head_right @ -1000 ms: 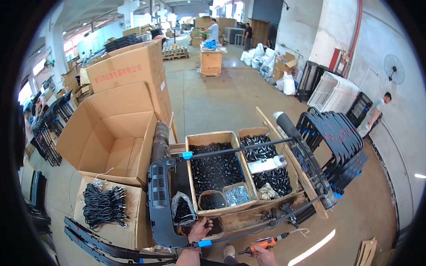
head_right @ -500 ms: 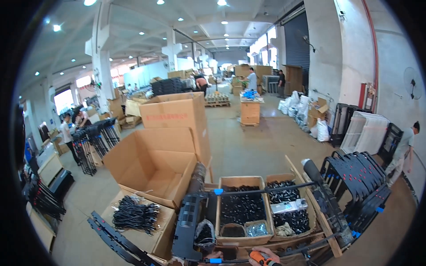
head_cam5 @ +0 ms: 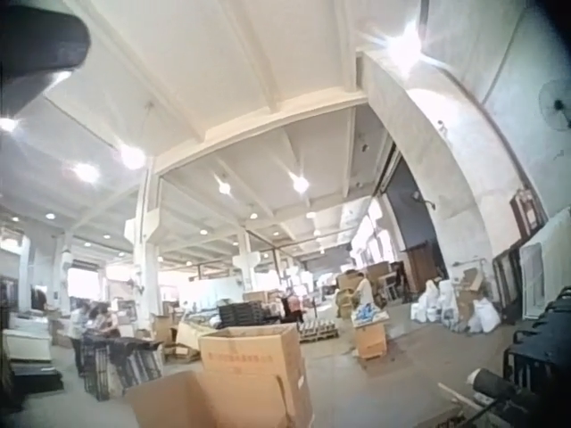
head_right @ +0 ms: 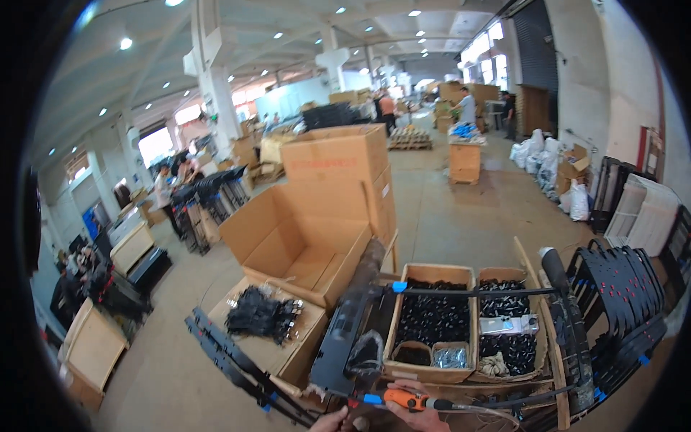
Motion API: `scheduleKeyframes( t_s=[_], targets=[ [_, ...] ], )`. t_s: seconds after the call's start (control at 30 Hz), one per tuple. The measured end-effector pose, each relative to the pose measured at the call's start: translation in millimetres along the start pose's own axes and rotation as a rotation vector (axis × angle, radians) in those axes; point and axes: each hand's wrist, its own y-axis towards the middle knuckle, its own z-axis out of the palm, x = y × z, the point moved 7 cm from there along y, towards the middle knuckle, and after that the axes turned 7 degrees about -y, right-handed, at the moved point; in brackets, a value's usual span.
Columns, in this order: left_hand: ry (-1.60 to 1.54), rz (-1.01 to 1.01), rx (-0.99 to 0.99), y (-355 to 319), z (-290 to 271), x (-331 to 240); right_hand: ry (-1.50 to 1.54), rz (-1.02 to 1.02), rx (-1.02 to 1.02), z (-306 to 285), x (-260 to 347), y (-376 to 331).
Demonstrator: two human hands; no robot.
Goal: Assemble plastic appliance housings using an electric screwdriver.
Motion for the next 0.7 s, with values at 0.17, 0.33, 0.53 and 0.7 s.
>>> scheduleKeyframes(
  t_s=[0.17, 0.33, 0.53, 0.7],
  targets=[
    [-0.153, 0.093, -0.038, 26, 44, -45, 0.01, -0.38, -0.003, 32, 61, 23],
    [-0.422, 0.132, 0.096, 51, 71, -90, -0.07, -0.399, -0.044, 65, 76, 62],
    [-0.553, 0.092, 0.177, 74, 59, -128, -0.102, -0.27, -0.025, 95, 79, 108],
    [-0.492, 0.076, 0.171, 88, 48, -155, -0.215, -0.176, -0.011, 114, 88, 141]
  ],
)
